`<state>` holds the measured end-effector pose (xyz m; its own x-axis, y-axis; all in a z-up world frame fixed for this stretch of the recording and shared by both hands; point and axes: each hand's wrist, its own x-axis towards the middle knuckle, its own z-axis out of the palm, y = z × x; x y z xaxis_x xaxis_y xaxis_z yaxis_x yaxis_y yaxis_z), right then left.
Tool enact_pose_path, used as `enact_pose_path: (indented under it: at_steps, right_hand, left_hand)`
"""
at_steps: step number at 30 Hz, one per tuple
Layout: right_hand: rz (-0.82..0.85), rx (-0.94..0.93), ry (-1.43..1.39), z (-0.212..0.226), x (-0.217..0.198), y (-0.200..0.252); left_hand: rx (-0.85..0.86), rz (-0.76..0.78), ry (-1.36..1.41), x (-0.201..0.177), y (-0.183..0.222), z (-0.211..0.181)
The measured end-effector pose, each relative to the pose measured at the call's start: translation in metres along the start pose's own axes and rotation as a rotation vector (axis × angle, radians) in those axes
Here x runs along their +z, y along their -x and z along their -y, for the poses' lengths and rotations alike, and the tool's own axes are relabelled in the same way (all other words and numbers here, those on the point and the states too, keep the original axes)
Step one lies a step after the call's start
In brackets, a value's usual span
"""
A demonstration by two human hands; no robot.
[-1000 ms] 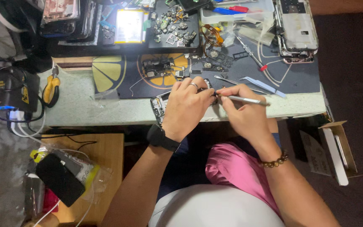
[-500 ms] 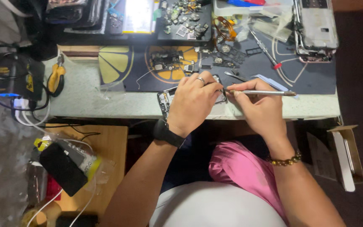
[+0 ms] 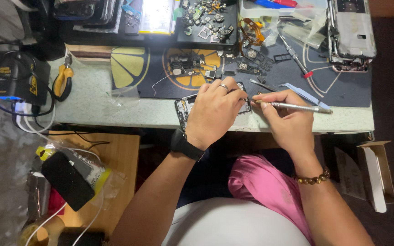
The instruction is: The person uses a screwdriver to remove screws from a disassembled smartphone chassis, then detaches a ribbon cable and removes a small circuit board. The person then uses a soldering iron to work on the chassis interior.
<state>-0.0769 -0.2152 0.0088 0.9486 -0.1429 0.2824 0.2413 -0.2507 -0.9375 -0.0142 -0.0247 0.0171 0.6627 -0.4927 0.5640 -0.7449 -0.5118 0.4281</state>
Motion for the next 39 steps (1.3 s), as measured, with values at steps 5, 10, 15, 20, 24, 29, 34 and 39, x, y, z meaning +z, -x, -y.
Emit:
enact_pose_path:
  at_steps: [5,10,15,20,24,29,34,39]
  right_hand:
    - [-0.017,0.168,-0.167,-0.002,-0.004,-0.007]
    - [-0.011,0.238,-0.267,-0.003,-0.008,-0.013]
    - [-0.02,0.292,-0.268,-0.005,-0.01,-0.016]
    - [-0.009,0.257,-0.291,-0.005,-0.01,-0.014]
    - [-0.033,0.157,-0.12,0.005,-0.001,-0.006]
    - [0.007,-0.054,0.408,0.029,0.01,0.005]
    - [0.044,0.127,0.294,0.025,-0.001,-0.011]
    - [-0.059,0.427,-0.305,0.006,-0.006,-0.018]
  left_hand:
    - [0.008,-0.001,0.016,0.001,0.002,0.001]
    - [-0.004,0.012,-0.009,0.001,0.0,0.0]
    - [0.001,-0.003,-0.012,0.002,0.0,0.0]
    - [-0.005,0.001,-0.001,0.001,-0.001,-0.001]
    - [-0.011,0.0,0.005,0.001,-0.001,-0.002]
    - [-0.016,0.001,-0.01,0.0,0.0,-0.001]
    - [-0.017,-0.026,0.041,0.002,0.001,0.0]
    - [-0.011,-0.009,-0.006,0.002,0.0,0.0]
